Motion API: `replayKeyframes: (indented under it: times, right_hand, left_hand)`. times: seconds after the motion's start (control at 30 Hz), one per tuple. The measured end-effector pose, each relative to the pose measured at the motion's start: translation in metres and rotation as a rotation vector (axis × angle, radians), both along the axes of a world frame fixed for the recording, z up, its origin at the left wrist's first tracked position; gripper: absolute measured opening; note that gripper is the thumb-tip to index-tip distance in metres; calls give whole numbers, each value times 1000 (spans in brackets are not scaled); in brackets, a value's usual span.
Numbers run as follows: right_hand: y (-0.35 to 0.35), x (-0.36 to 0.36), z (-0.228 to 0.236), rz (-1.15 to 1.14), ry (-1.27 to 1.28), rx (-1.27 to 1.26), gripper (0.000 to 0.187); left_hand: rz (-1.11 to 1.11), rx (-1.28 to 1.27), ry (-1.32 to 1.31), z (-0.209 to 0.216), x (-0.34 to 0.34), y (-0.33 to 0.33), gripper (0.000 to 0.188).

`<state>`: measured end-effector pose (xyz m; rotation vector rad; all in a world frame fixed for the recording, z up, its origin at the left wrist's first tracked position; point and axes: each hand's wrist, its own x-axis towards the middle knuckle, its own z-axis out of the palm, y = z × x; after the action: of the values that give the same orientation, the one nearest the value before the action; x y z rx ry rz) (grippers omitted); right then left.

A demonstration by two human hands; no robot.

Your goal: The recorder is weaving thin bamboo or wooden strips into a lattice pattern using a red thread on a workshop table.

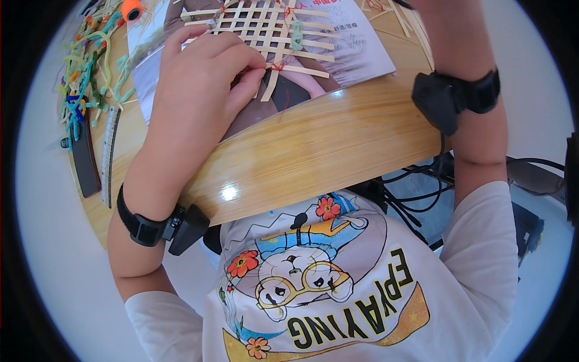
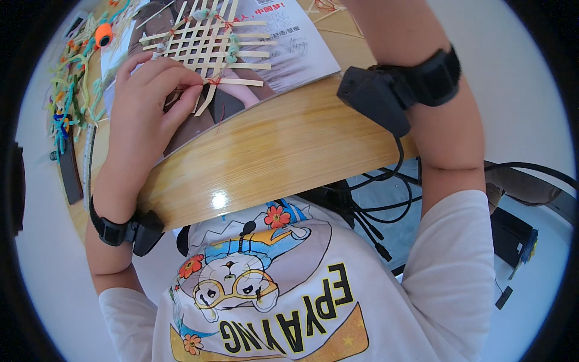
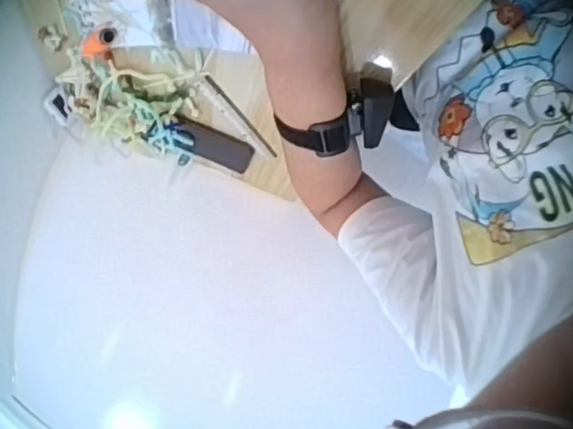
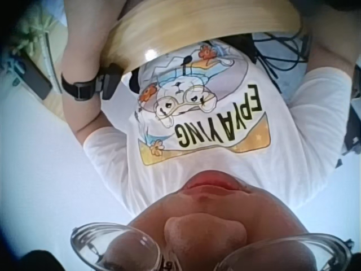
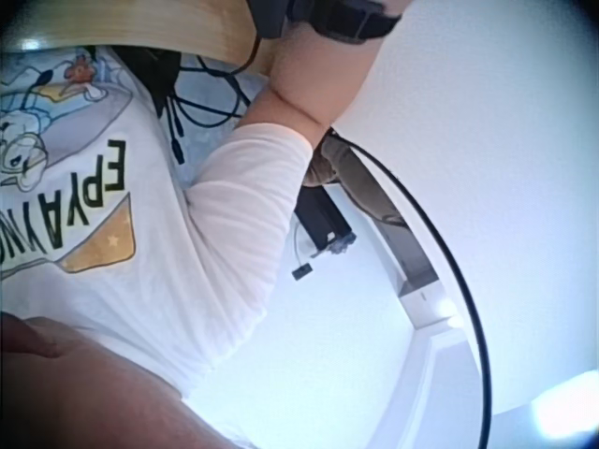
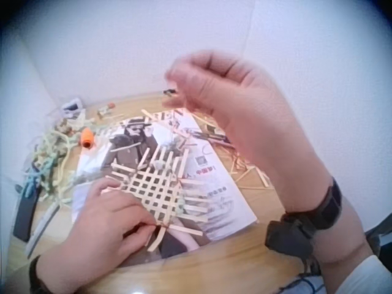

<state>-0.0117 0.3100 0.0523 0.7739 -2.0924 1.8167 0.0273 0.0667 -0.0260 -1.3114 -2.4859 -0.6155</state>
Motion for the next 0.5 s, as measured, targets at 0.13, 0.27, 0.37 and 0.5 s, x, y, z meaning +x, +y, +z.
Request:
replayKeyframes:
  times: [0.13, 0.27, 0.37, 0.5]
  right_hand:
    - [-6, 14, -20, 8, -330, 500, 13]
    - [-10, 26, -36, 83, -281, 711, 13]
    - [-8, 27, -45, 122, -240, 722, 13]
    - [-3, 25, -50, 143, -257, 736, 13]
  left_hand:
    - [-3, 8, 25, 1, 0, 0, 7]
    - [-18, 27, 62, 0, 0, 1, 7]
    - [-21, 16, 72, 0, 0, 1, 7]
    - [-9, -17, 46, 1, 1, 0, 8]
